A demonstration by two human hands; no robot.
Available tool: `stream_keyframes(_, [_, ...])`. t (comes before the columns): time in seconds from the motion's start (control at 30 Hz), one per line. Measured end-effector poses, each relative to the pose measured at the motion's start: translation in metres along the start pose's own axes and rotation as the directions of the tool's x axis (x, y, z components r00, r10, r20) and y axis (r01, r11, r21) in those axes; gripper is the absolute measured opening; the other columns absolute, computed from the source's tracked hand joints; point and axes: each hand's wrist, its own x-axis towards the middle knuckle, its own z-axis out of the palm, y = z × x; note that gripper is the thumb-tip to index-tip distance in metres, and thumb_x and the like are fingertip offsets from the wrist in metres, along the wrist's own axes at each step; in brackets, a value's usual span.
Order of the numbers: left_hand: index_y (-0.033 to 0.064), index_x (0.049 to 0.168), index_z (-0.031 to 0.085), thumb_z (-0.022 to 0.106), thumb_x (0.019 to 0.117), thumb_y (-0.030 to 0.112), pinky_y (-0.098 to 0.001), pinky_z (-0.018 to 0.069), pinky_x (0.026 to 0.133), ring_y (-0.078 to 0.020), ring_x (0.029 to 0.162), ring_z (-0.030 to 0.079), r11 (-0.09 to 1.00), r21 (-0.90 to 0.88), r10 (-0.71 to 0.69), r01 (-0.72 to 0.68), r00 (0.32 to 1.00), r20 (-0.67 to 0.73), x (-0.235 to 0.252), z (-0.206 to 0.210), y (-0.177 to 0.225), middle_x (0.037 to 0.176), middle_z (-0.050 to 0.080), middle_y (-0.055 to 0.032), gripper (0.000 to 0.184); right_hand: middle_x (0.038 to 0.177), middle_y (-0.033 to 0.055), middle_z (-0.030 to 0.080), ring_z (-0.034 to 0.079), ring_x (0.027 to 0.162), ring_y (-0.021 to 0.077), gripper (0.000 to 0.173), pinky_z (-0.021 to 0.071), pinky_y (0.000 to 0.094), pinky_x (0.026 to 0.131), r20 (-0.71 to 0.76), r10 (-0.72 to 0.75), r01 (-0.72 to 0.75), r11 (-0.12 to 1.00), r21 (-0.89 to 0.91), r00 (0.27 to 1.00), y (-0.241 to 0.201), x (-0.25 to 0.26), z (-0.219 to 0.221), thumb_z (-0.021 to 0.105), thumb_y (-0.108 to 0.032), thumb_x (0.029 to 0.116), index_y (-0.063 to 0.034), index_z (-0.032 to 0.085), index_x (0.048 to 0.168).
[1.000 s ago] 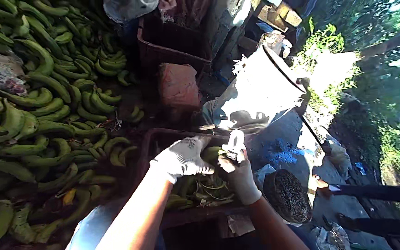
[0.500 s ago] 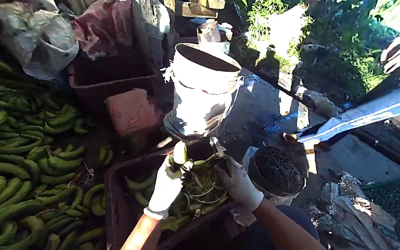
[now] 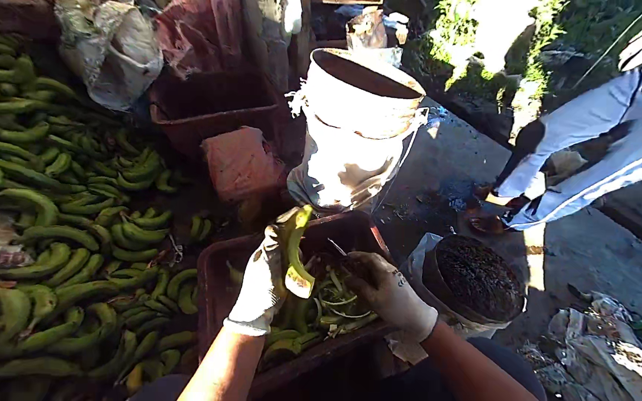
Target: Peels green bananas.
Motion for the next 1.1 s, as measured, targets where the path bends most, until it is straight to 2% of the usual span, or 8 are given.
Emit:
stream_keyframes(0.07, [0.0084, 0.120, 0.065, 0.032, 0.1112, 0.040, -0.0304, 0.0572, 0.073, -0.0128, 0.081, 0.065, 0.995, 0.037, -0.090, 0.090, 0.996, -0.010, 0.000, 0.004, -0.002, 0.094, 0.068, -0.0058, 0.046, 0.122, 0.0051, 0.067, 0.066, 0.107, 0.0120, 0.048, 0.0571, 0.0357, 0.093, -0.044, -0.161, 0.161, 0.987, -0.003, 0.986, -0.011, -0.006, 0.003, 0.061, -0.045, 0.1001, -0.0145, 0.062, 0.137])
stream_keyframes(0.17, [0.0088, 0.127, 0.064, 0.035, 0.1116, 0.032, -0.0289, 0.0564, 0.090, -0.0082, 0.099, 0.066, 0.928, 0.369, -0.075, 0.046, 0.995, 0.063, -0.002, 0.006, 0.001, 0.110, 0.070, -0.0040, 0.040, 0.116, 0.0091, 0.070, 0.067, 0.107, 0.0174, 0.046, 0.0570, 0.0382, 0.093, -0.034, -0.399, 0.395, 0.914, -0.094, 0.916, -0.018, -0.013, 0.009, 0.059, -0.043, 0.0997, -0.0086, 0.066, 0.130])
stream_keyframes(0.3, [0.0122, 0.127, 0.066, 0.037, 0.1109, 0.036, -0.0284, 0.0551, 0.092, -0.0061, 0.102, 0.066, 0.875, 0.477, -0.142, 0.079, 0.985, 0.098, -0.007, 0.013, 0.003, 0.113, 0.070, -0.0015, 0.041, 0.112, 0.0089, 0.071, 0.067, 0.105, 0.0219, 0.047, 0.0564, 0.0399, 0.092, 0.078, -0.484, 0.488, 0.844, -0.221, 0.872, -0.014, -0.015, 0.020, 0.059, -0.047, 0.0995, -0.0104, 0.068, 0.127])
stream_keyframes(0.43, [0.0080, 0.123, 0.065, 0.039, 0.1109, 0.030, -0.0253, 0.0569, 0.084, -0.0069, 0.094, 0.067, 0.970, 0.192, -0.180, 0.148, 0.971, 0.158, -0.016, 0.024, -0.001, 0.104, 0.070, -0.0017, 0.036, 0.110, 0.0118, 0.071, 0.068, 0.105, 0.0258, 0.046, 0.0567, 0.0431, 0.091, 0.025, -0.404, 0.394, 0.874, -0.283, 0.914, -0.008, -0.008, 0.023, 0.060, -0.045, 0.0989, -0.0082, 0.068, 0.126])
stream_keyframes(0.57, [0.0105, 0.122, 0.068, 0.037, 0.1112, 0.034, -0.0252, 0.0552, 0.091, -0.0029, 0.099, 0.066, 0.885, 0.465, -0.081, 0.028, 0.992, 0.094, -0.014, 0.031, -0.009, 0.108, 0.071, 0.0004, 0.041, 0.115, 0.0118, 0.071, 0.067, 0.112, 0.0280, 0.044, 0.0538, 0.0501, 0.098, -0.217, -0.083, 0.021, 0.961, -0.275, 0.973, 0.012, 0.020, -0.002, 0.060, -0.044, 0.0990, -0.0113, 0.070, 0.127])
stream_keyframes(0.7, [0.0080, 0.124, 0.065, 0.039, 0.1106, 0.038, -0.0290, 0.0587, 0.082, -0.0101, 0.090, 0.068, 0.976, 0.190, -0.127, 0.105, 0.986, 0.108, -0.008, 0.028, -0.009, 0.101, 0.071, -0.0043, 0.041, 0.132, 0.0109, 0.065, 0.062, 0.123, 0.0215, 0.055, 0.0492, 0.0463, 0.108, -0.317, 0.172, -0.203, 0.977, -0.068, 0.933, 0.039, 0.028, -0.045, 0.054, -0.051, 0.1018, -0.0134, 0.061, 0.141])
stream_keyframes(0.87, [0.0052, 0.126, 0.057, 0.037, 0.1110, 0.032, -0.0347, 0.0601, 0.064, -0.0206, 0.075, 0.068, 0.934, -0.274, -0.195, 0.230, 0.970, 0.148, 0.000, 0.027, -0.009, 0.093, 0.067, -0.0128, 0.037, 0.123, 0.0052, 0.068, 0.065, 0.110, 0.0117, 0.048, 0.0556, 0.0346, 0.097, -0.182, -0.025, 0.049, 0.991, 0.128, 0.983, -0.002, -0.006, -0.024, 0.056, -0.047, 0.1028, -0.0120, 0.065, 0.135])
stream_keyframes(1.1, [0.0019, 0.121, 0.060, 0.035, 0.1092, 0.016, -0.0297, 0.0602, 0.074, -0.0130, 0.081, 0.068, 0.983, -0.180, 0.067, -0.049, 0.994, 0.092, -0.014, 0.025, -0.017, 0.093, 0.069, -0.0060, 0.031, 0.112, 0.0058, 0.068, 0.066, 0.101, 0.0148, 0.043, 0.0575, 0.0371, 0.087, 0.034, -0.249, 0.248, 0.969, 0.015, 0.968, -0.021, -0.020, 0.020, 0.061, -0.047, 0.0999, -0.0150, 0.069, 0.129])
